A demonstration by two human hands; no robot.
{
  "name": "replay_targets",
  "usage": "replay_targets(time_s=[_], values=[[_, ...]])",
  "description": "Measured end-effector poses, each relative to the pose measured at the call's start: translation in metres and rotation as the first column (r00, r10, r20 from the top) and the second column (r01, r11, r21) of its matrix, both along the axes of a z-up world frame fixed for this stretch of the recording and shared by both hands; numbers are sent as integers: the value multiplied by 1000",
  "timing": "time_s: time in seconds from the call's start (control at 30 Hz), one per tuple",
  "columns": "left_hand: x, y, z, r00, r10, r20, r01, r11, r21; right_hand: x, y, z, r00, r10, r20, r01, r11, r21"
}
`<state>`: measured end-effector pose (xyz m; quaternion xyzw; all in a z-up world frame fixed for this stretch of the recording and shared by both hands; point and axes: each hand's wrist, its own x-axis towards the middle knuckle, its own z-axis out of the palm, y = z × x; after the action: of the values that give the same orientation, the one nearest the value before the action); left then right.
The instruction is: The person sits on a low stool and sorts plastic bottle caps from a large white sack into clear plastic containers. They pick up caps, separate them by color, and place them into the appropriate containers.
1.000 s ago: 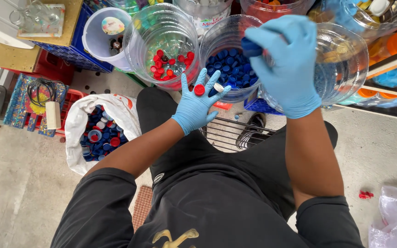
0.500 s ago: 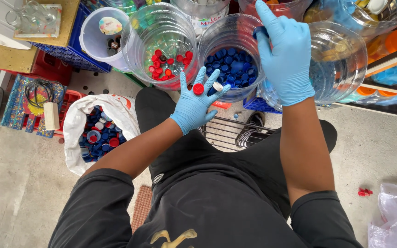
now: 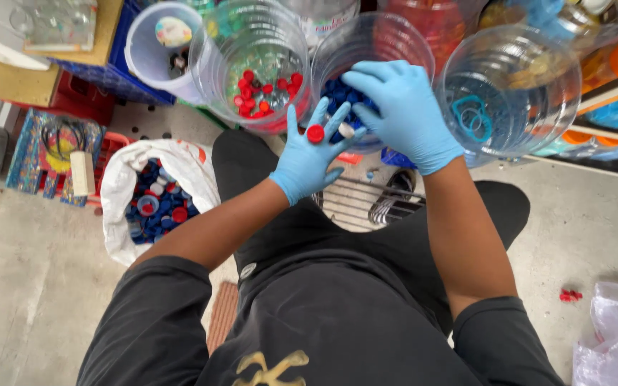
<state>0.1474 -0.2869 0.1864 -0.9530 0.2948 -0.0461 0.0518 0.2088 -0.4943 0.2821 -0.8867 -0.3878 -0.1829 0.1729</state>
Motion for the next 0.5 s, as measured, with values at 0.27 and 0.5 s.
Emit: replay_targets(time_s=[0.27, 0.5], values=[[-8, -12, 23, 983, 115, -143, -100, 989, 107, -23, 57, -33, 978, 207, -24, -208, 972, -106], [-7, 12, -26, 998, 6, 59, 1, 994, -112, -25, 59, 49, 909, 261, 326, -348, 905, 245]])
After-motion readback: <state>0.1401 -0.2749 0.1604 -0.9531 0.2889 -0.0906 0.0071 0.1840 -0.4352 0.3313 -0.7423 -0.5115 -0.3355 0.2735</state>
